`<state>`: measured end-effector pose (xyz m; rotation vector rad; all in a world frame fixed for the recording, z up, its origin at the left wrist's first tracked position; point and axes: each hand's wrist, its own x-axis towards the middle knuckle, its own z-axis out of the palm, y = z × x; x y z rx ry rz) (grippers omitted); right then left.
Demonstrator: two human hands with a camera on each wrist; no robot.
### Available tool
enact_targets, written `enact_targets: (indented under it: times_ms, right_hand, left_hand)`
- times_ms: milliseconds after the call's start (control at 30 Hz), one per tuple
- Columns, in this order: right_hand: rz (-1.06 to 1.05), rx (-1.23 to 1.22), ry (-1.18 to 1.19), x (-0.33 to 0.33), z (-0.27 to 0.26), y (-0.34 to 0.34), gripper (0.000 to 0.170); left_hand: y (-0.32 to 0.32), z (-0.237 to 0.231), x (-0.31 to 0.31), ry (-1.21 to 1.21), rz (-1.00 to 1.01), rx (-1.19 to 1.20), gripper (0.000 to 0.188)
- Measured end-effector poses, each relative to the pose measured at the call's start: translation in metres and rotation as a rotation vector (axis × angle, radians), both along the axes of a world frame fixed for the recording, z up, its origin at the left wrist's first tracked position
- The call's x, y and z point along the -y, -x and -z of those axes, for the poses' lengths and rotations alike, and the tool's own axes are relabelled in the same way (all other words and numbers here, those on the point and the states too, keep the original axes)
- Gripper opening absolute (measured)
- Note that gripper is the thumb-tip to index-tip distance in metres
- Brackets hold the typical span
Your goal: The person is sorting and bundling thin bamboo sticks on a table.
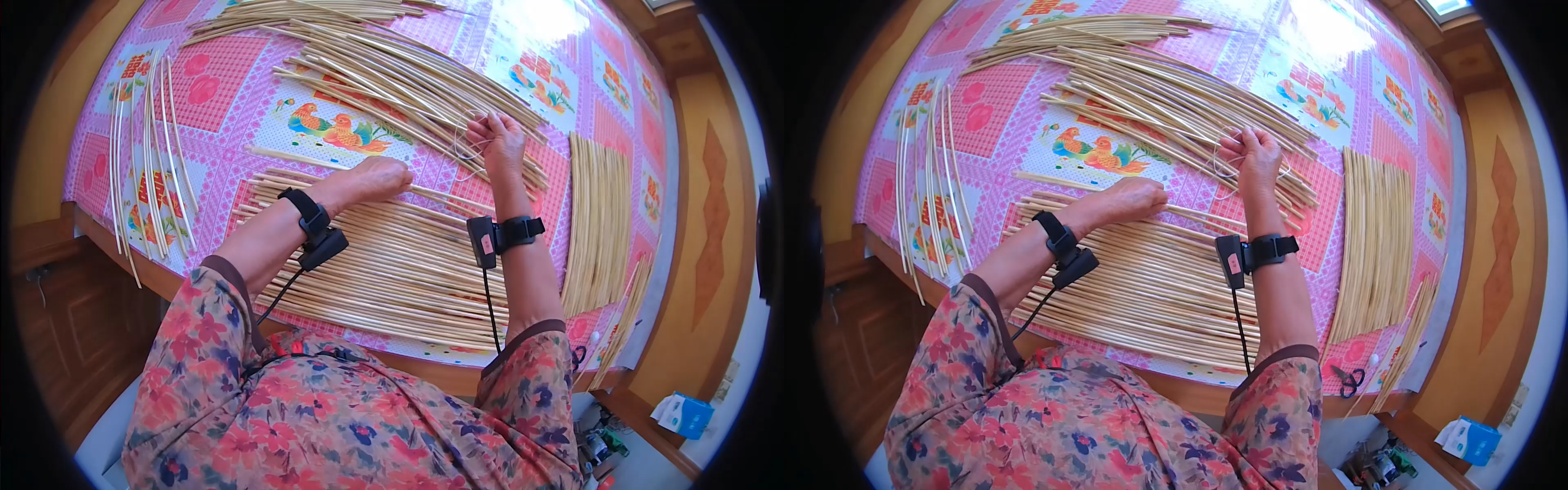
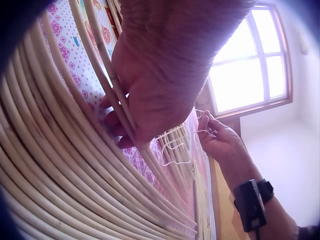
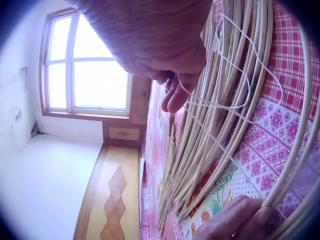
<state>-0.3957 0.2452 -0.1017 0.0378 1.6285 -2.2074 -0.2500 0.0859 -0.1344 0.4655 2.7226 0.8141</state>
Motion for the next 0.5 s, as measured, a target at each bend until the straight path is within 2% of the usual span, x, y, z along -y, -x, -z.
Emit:
enact_targets:
  times_ms: [133, 200, 300, 500]
  right_hand:
    - [0.043, -0.018, 0.03, 0.005, 0.005, 0.011, 0.012]
    - [0.032, 0.001, 0.026, 0.006, 0.009, 0.012, 0.012]
    - [0.027, 0.036, 0.015, 0.006, 0.012, 0.01, 0.013]
    - [0.023, 0.031, -0.018, 0.004, 0.013, 0.013, 0.015]
  left_hand:
    - [-0.005, 0.003, -0.001, 0.036, 0.02, -0.028, 0.017]
    - [-0.004, 0.005, -0.003, 0.099, 0.11, -0.134, 0.015]
    - [-0.002, -0.005, -0.004, 0.184, 0.129, -0.085, 0.015]
    - [-0.005, -0.013, -0.006, 0.167, 0.108, -0.149, 0.013]
